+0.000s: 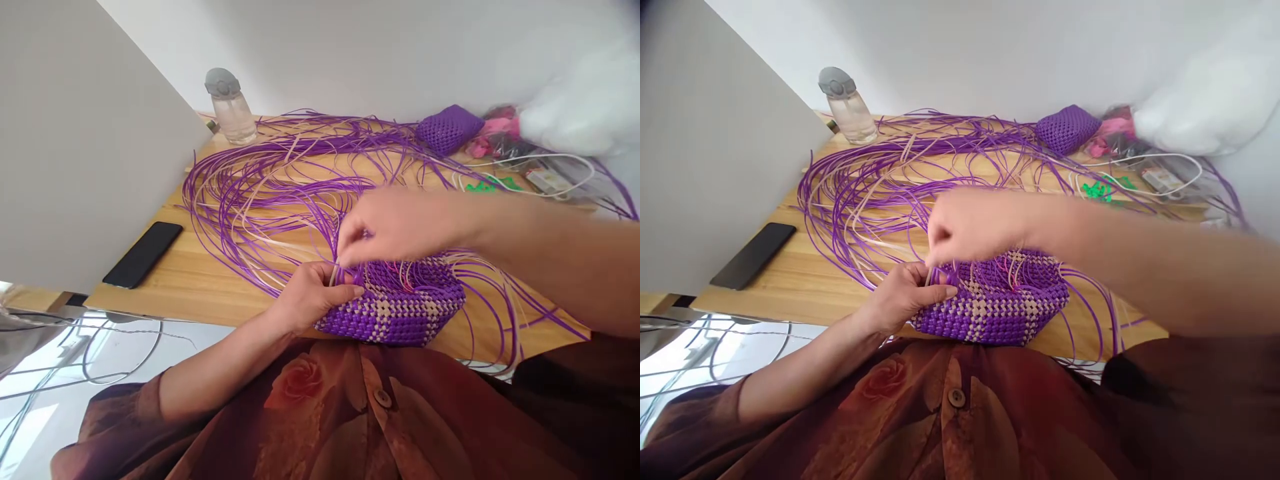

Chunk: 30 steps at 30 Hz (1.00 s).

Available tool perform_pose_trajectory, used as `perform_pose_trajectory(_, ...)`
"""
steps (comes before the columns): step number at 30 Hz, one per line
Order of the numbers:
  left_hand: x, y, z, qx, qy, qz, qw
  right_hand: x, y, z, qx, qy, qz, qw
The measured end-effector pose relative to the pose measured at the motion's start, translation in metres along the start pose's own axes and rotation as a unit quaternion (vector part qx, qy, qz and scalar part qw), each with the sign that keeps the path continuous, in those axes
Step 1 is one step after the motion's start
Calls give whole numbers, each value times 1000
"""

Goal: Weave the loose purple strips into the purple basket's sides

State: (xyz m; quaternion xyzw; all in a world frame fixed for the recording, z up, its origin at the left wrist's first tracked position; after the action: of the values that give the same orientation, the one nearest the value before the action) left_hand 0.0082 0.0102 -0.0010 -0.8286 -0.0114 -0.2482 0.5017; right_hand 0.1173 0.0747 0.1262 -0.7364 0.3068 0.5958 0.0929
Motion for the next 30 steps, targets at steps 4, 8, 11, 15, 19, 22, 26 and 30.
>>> perform_pose_trajectory(4,0,-3,-2,40,1,30,999,17,8,1,-16,-32,34,999)
perform_pose_trajectory(8,0,-4,-7,60,-21,40,997,31,14,4,-65,-89,60,992)
perform_pose_trajectory(11,1,0,-12,1,-13,-12,1000,40,10,8,-74,-95,113,986)
perform_pose_trajectory(15,0,3,-15,3,-15,-99,995,48,1,13,-23,-86,187,978)
perform_pose_trajectory(19,1,6,-12,-2,-31,-145,989,56,-4,17,17,-39,241,970)
perform_pose_trajectory(22,3,7,-13,-21,-33,-161,986,63,-6,19,22,-28,315,949)
perform_pose_trajectory(26,2,5,-18,-19,-42,-156,987,64,-12,10,-9,-15,346,938)
perform_pose_trajectory(30,1,5,-22,-28,-57,-152,986,60,-13,-5,-98,28,344,934)
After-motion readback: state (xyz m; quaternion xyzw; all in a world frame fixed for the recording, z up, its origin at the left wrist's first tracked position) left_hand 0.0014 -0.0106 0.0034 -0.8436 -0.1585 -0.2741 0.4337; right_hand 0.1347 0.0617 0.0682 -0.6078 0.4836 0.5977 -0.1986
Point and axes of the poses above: each hand's wrist, its own z-axis towards the middle knuckle, its own x-axis out of the palm, y = z × x, the point moved 4 cm from there along z, towards the middle knuckle, and after that the axes turned 11 degrees about -z, right-handed, at the moved point
